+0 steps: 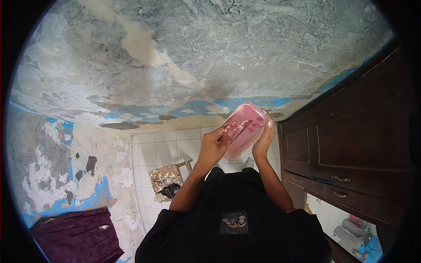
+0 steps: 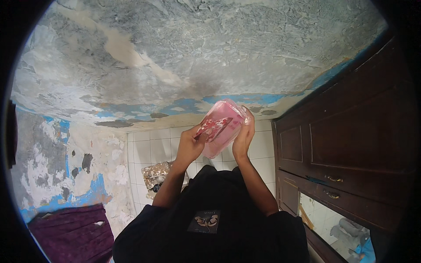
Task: The person applies wall putty from a container to damaged sections of a wall using a plastic spreader.
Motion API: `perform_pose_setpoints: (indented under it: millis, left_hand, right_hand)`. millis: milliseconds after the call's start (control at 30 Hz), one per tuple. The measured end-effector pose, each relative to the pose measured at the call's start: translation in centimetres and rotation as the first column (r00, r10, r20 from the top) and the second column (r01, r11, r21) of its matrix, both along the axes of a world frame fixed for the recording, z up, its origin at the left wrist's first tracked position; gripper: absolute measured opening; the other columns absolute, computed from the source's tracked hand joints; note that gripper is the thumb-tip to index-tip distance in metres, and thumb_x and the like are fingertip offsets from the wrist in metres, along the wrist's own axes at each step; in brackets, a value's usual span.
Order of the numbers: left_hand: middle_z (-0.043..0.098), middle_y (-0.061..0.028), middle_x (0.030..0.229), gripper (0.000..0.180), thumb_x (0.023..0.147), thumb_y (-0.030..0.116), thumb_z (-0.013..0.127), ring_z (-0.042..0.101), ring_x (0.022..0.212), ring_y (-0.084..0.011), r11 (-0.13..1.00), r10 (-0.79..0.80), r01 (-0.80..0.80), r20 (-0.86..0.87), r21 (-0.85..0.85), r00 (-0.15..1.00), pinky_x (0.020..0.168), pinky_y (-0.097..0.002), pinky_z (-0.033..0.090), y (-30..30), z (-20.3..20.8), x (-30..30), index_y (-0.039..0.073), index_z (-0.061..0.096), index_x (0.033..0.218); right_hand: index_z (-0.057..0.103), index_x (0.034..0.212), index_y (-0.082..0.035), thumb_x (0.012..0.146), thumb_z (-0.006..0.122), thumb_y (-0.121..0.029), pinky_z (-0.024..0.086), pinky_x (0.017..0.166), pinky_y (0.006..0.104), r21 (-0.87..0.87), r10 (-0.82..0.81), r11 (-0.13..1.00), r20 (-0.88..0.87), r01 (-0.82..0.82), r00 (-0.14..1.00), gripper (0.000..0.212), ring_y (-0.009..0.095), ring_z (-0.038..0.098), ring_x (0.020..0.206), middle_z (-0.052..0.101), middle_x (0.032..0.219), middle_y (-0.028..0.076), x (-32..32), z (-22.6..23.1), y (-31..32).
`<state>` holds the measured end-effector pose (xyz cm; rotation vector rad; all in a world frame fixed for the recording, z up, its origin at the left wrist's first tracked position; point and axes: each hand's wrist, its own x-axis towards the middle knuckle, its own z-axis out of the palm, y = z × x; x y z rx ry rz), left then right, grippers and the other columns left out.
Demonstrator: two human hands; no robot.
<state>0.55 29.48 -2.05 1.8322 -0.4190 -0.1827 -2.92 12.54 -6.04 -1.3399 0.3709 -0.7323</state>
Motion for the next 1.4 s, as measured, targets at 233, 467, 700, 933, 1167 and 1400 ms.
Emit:
perform_pose_setpoints:
  millis: [233, 467, 700, 933, 1167, 1400]
  left_hand:
    - [0.072, -0.0188, 0.095, 0.022, 0.091, 0.005, 0.065, 0.067, 0.078, -0.0161, 0.999, -0.014, 0.011, -0.086, -0.034, 0.996, 0.071, -0.0306, 0.051, -0.8, 1.2, -0.4, -0.004, 0.068, 0.111]
    - [0.072, -0.0041, 0.096, 0.019, 0.098, 0.011, 0.065, 0.063, 0.082, -0.0086, 0.971, 0.010, -0.057, -0.198, -0.231, 0.980, 0.077, -0.0268, 0.051, 0.0, 2.8, 0.3, -0.003, 0.069, 0.111]
    - [0.069, -0.0049, 0.112, 0.025, 0.100, 0.011, 0.062, 0.063, 0.099, -0.0099, 0.728, 0.008, -0.346, -0.498, -0.591, 0.867, 0.086, -0.0277, 0.051, 0.0, 3.4, 2.0, -0.001, 0.064, 0.122]
    - [0.065, -0.0060, 0.119, 0.029, 0.101, 0.008, 0.058, 0.064, 0.106, -0.0144, 0.578, 0.063, -0.403, -0.453, -0.710, 0.889, 0.093, -0.0320, 0.053, -1.2, 8.0, 6.5, 0.001, 0.059, 0.129]
    - [0.065, -0.0061, 0.120, 0.029, 0.102, 0.014, 0.058, 0.065, 0.104, -0.0147, 0.430, 0.320, -0.407, -0.285, -0.806, 0.903, 0.087, -0.0323, 0.055, -2.5, 8.0, 10.4, 0.002, 0.056, 0.128]
    - [0.064, -0.0150, 0.122, 0.030, 0.103, 0.012, 0.055, 0.063, 0.107, -0.0205, 0.455, 0.815, -0.526, 0.098, -0.718, 0.571, 0.093, -0.0330, 0.050, -6.5, 6.0, 12.1, -0.007, 0.057, 0.125]
  right_hand:
    - [0.052, 0.135, 0.005, 0.108, 0.034, -0.030, 0.036, 0.110, 0.0368, -0.014, 0.003, 1.000, -0.011, -0.003, 1.000, 0.048, 0.026, 0.051, 0.126, 0.056, 0.132, 0.017, 0.0, 0.6, 0.3]
    - [0.048, 0.140, 0.003, 0.109, 0.028, -0.044, 0.038, 0.108, 0.0370, 0.031, -0.069, 0.997, -0.094, 0.073, 0.993, 0.060, 0.025, 0.052, 0.124, 0.055, 0.132, 0.015, -0.2, 0.6, -0.4]
    - [0.046, 0.142, 0.003, 0.110, 0.031, -0.035, 0.038, 0.108, 0.0371, 0.124, -0.104, 0.986, -0.092, 0.115, 0.990, 0.052, 0.024, 0.050, 0.125, 0.052, 0.134, 0.014, -0.9, -0.6, -1.5]
    - [0.045, 0.143, 0.001, 0.109, 0.031, -0.044, 0.037, 0.110, 0.0374, 0.108, -0.112, 0.987, -0.096, 0.122, 0.989, 0.058, 0.024, 0.050, 0.127, 0.053, 0.136, 0.013, -3.0, -3.5, -4.9]
    - [0.050, 0.138, 0.001, 0.109, 0.032, -0.045, 0.038, 0.108, 0.0363, 0.158, -0.152, 0.972, -0.146, 0.175, 0.977, 0.057, 0.022, 0.052, 0.125, 0.055, 0.133, 0.011, -6.1, -5.5, -8.7]
    - [0.048, 0.139, 0.000, 0.109, 0.035, -0.048, 0.038, 0.108, 0.0355, 0.130, -0.170, 0.971, -0.222, 0.202, 0.960, 0.059, 0.022, 0.051, 0.125, 0.053, 0.134, 0.012, -8.9, -7.7, -11.5]
